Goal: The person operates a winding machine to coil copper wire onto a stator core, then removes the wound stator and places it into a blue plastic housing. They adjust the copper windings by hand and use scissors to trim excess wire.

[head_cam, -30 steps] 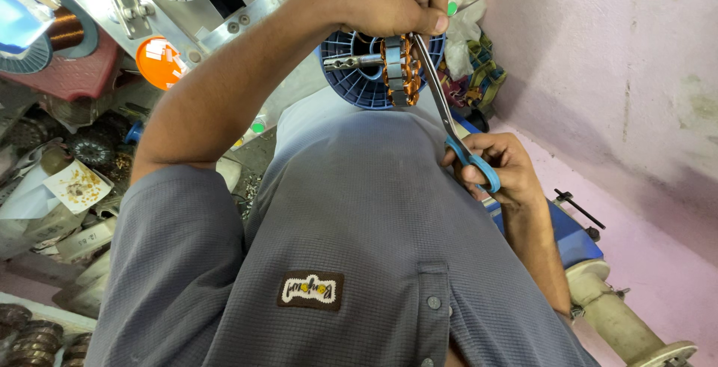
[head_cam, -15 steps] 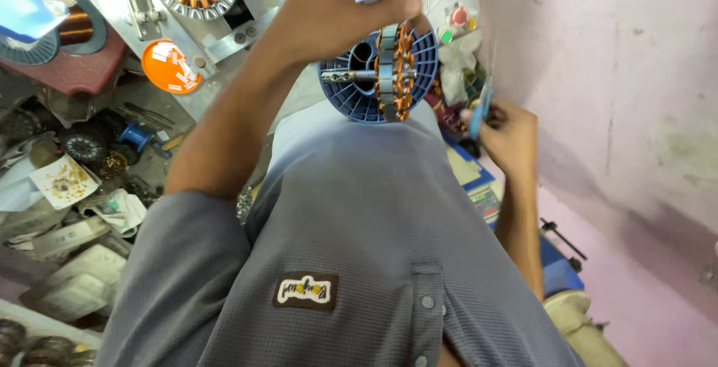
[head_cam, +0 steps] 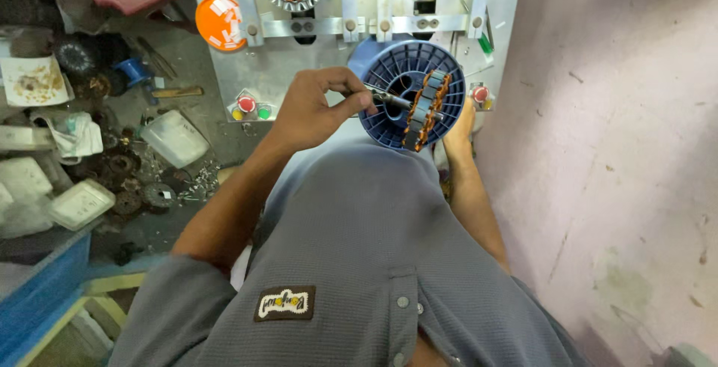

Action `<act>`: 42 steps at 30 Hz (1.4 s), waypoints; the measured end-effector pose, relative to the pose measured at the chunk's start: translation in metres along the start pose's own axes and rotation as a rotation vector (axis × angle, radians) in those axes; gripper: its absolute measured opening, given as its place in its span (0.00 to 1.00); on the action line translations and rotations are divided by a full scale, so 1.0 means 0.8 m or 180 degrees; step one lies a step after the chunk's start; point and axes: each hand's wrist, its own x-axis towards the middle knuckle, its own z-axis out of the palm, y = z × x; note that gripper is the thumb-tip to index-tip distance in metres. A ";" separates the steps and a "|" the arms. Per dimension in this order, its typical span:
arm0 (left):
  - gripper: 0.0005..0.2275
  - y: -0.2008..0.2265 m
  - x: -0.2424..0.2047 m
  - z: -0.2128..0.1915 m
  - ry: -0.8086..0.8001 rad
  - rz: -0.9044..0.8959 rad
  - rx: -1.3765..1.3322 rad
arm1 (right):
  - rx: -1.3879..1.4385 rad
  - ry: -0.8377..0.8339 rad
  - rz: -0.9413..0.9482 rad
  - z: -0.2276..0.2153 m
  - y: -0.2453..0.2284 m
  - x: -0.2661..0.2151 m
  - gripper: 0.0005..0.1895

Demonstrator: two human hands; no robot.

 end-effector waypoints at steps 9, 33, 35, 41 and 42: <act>0.05 0.004 -0.018 -0.034 -0.0188 0.0039 -0.0008 | -0.0059 0.1034 -0.0070 -0.112 -0.126 0.037 0.03; 0.06 -0.010 -0.048 -0.127 -0.1602 0.0008 0.0153 | -0.0143 -0.0675 -0.2278 -0.035 -0.436 -0.073 0.09; 0.06 -0.009 -0.050 -0.127 -0.1357 -0.0054 0.0247 | -0.0233 -0.0495 -0.2263 -0.030 -0.442 -0.071 0.08; 0.05 -0.018 -0.061 -0.115 -0.0610 0.0140 0.0189 | -0.0562 -0.0228 -0.2026 -0.021 -0.453 -0.081 0.07; 0.05 -0.020 -0.062 -0.112 -0.0494 0.0198 0.0181 | -0.0591 -0.0254 -0.1962 -0.021 -0.453 -0.083 0.07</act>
